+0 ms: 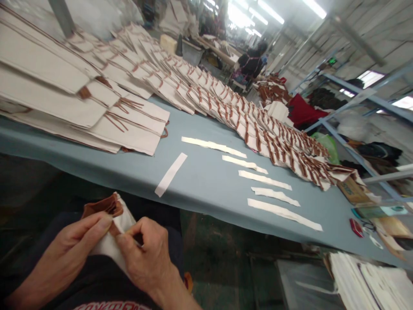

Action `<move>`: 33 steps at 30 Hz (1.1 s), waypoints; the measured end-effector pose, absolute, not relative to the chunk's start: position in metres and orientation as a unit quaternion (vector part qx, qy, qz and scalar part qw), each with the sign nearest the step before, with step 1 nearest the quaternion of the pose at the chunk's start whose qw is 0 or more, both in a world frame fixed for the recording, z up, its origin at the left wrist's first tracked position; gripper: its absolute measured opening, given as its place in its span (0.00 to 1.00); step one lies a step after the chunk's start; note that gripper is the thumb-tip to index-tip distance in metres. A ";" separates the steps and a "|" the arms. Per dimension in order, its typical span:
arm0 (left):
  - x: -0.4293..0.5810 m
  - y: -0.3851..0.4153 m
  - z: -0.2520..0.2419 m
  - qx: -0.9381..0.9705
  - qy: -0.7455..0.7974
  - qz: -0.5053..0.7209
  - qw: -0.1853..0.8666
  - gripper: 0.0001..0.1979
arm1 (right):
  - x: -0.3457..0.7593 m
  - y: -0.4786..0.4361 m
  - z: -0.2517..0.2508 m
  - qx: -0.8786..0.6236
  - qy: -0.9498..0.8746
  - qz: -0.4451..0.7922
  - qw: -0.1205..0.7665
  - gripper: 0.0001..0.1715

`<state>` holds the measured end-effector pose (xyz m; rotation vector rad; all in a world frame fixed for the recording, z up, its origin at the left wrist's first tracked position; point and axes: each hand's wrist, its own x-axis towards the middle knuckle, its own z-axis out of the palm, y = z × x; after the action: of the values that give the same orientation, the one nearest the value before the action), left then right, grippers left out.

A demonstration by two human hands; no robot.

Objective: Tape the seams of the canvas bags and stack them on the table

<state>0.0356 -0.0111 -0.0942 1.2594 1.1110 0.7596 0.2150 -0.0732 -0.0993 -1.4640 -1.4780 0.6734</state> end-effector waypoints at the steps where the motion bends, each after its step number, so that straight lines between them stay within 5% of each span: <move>1: 0.037 -0.013 -0.092 0.557 0.474 0.321 0.602 0.34 | 0.223 -0.069 -0.103 -0.604 -0.623 0.212 0.450 0.20; 6: 0.046 -0.027 -0.083 0.553 0.481 0.306 0.608 0.36 | 0.277 -0.035 -0.129 -0.634 -0.666 -0.040 0.391 0.06; 10: 0.043 -0.028 -0.096 0.560 0.477 0.306 0.604 0.36 | 0.302 -0.004 -0.158 -0.625 -0.728 -0.122 0.254 0.21; 17: 0.033 -0.030 -0.093 0.597 0.502 0.320 0.538 0.31 | 0.310 0.023 -0.180 -0.615 -0.753 -0.099 0.210 0.13; 23: 0.032 -0.028 -0.083 0.615 0.512 0.330 0.501 0.27 | 0.311 0.020 -0.168 -0.610 -0.759 -0.062 0.219 0.19; 28: 0.031 -0.018 -0.084 0.667 0.503 0.331 0.438 0.25 | 0.310 0.034 -0.153 -0.621 -0.743 -0.007 0.250 0.02; 33: 0.027 -0.012 -0.072 0.667 0.555 0.369 0.332 0.20 | 0.305 0.043 -0.138 -0.637 -0.696 0.082 0.322 0.16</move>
<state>0.0270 -0.0122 -0.0718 1.7439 1.4504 0.9646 0.3054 0.0428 -0.1381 -1.6719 -1.8284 0.2160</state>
